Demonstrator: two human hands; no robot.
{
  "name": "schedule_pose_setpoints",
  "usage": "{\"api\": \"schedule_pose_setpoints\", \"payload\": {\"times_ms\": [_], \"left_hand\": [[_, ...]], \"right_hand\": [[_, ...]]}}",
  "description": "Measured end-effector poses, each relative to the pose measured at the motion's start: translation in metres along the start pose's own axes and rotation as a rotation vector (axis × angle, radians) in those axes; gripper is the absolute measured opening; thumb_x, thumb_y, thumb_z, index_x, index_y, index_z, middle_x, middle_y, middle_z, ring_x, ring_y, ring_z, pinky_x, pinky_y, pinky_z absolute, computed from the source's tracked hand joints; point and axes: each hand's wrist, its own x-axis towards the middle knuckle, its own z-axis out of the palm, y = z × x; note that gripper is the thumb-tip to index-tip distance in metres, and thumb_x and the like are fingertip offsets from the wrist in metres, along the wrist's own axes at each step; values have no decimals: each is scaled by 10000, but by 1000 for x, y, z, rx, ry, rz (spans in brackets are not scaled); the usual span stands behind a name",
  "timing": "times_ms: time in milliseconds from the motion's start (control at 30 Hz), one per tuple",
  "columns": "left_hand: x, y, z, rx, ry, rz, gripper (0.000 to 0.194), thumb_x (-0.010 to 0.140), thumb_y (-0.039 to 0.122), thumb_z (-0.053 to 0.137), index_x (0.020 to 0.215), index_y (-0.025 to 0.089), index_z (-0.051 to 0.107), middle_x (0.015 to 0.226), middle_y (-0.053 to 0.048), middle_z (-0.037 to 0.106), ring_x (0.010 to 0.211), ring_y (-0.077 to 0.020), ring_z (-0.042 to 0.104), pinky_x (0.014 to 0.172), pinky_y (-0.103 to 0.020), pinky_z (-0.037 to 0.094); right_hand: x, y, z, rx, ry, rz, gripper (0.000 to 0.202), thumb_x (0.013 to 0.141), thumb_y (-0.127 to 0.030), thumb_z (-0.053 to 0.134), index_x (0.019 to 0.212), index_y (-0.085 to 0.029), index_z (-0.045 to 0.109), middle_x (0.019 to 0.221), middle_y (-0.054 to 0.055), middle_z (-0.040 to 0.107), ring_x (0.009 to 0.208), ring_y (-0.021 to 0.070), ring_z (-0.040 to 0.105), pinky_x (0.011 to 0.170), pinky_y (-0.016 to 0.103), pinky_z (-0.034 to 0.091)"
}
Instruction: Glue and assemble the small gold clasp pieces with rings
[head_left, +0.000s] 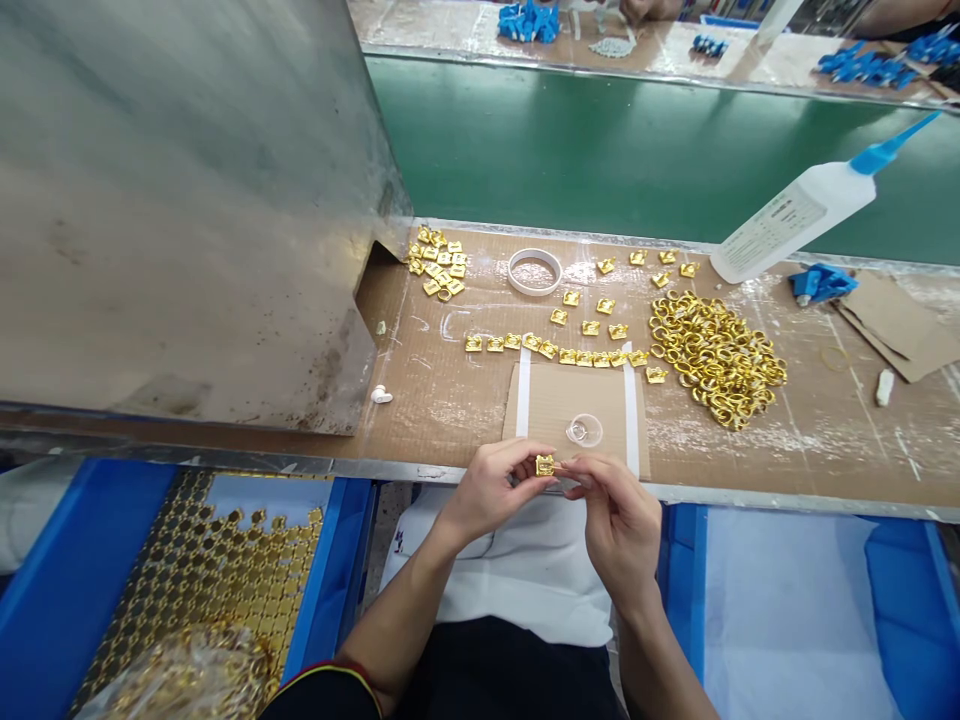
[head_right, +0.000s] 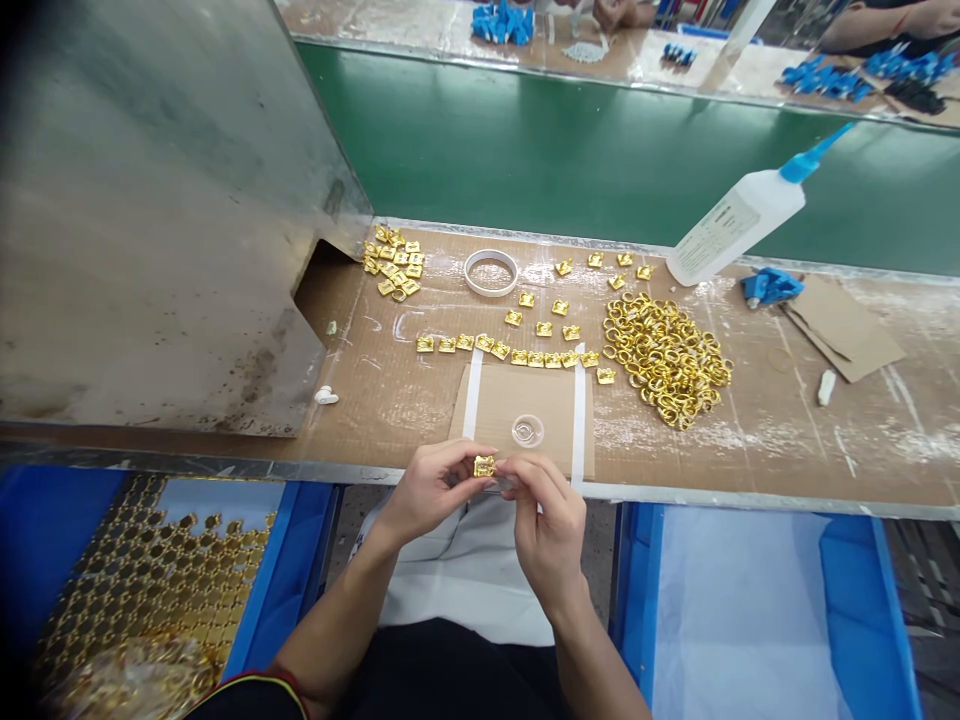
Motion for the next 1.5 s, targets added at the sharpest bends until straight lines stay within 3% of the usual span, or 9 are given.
{"api": "schedule_pose_setpoints", "payload": {"times_ms": [333,700,1500], "left_hand": [[0,0,0,7,-6,5,288,915,387,686,1029,125,731,731,-21,651,588,-106,557,563,-207,472],[0,-1,0,12,-8,4,294,912,393,692,1048,135,733,742,-23,669,560,-94,536,551,-203,475],[1,1,0,4,0,5,274,915,399,682,1001,144,735,729,-19,647,591,-110,551,568,-213,466]], "right_hand": [[1,1,0,26,-18,4,314,1021,-50,486,1059,-251,724,955,42,718,793,163,718,591,214,636],[3,-3,-1,-8,-5,-15,275,1006,-63,509,999,-233,725,922,48,729,698,164,715,547,223,607],[2,1,-1,2,-20,-20,256,1038,-108,502,1027,-238,722,937,50,734,743,171,723,563,225,617]]}}
